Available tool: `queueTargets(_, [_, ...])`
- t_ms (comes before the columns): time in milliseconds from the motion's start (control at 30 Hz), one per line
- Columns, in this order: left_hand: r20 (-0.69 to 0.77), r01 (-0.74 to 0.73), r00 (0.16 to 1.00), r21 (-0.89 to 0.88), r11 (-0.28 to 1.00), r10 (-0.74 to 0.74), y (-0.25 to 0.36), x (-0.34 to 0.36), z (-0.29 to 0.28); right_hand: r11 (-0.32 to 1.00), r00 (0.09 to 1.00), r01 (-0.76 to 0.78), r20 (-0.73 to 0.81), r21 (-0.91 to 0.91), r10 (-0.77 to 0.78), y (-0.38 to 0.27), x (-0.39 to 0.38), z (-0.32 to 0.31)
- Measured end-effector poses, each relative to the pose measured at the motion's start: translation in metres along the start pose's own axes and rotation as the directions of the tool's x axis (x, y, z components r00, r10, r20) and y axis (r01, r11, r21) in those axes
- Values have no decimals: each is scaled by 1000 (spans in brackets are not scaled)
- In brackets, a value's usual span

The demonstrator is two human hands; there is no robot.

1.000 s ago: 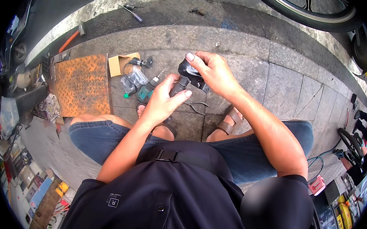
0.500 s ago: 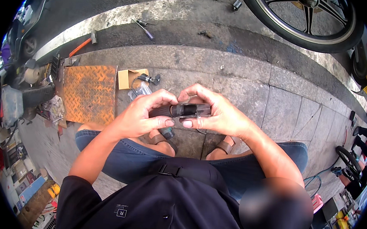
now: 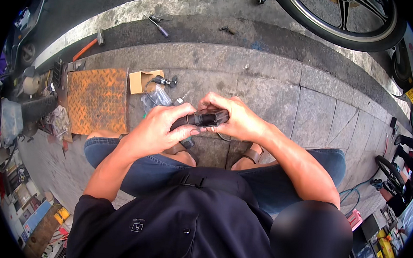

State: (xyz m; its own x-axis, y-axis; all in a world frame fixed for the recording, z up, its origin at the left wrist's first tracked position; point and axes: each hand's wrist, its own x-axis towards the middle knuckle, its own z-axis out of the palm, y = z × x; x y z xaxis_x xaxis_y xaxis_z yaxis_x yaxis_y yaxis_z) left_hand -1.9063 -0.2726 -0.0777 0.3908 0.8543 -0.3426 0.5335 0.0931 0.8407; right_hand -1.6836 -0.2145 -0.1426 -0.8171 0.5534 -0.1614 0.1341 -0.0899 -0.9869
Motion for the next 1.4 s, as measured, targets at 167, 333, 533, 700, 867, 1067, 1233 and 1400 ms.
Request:
queueTargets(167, [-4,31,1000,94,995,-31,3,-1,2,999,999,2,33,-51,0,2,4,-2])
queueTargets(333, [-61,19,998,95,995,-13,1,1,7,996,998,-62,29,-68,64,1,5,-6])
queueTargets(533, [-154,-12,987,164,986,37,8,6,14,994,994,-104,-46,-16,104,-4,5,-6])
queueTargets(700, [-214,-78,964,336,939,157,3,10,19,998,997,-68,-34,2,68,-3,9,-1])
queueTargets(867, [-209,-46,968,392,919,138,5,10,19,999,999,-45,7,-3,45,14,13,1])
queueTargets(1067, [-250,34,967,300,953,44,-4,14,16,998,998,-65,-9,21,66,24,21,3])
queueTargets(1233, [-352,152,931,130,980,-97,-2,20,2,972,952,-165,-284,-166,113,-3,24,-5])
queueTargets(1400, [-418,209,896,96,973,-151,-2,29,-4,842,851,3,-441,-539,-285,-21,21,-12])
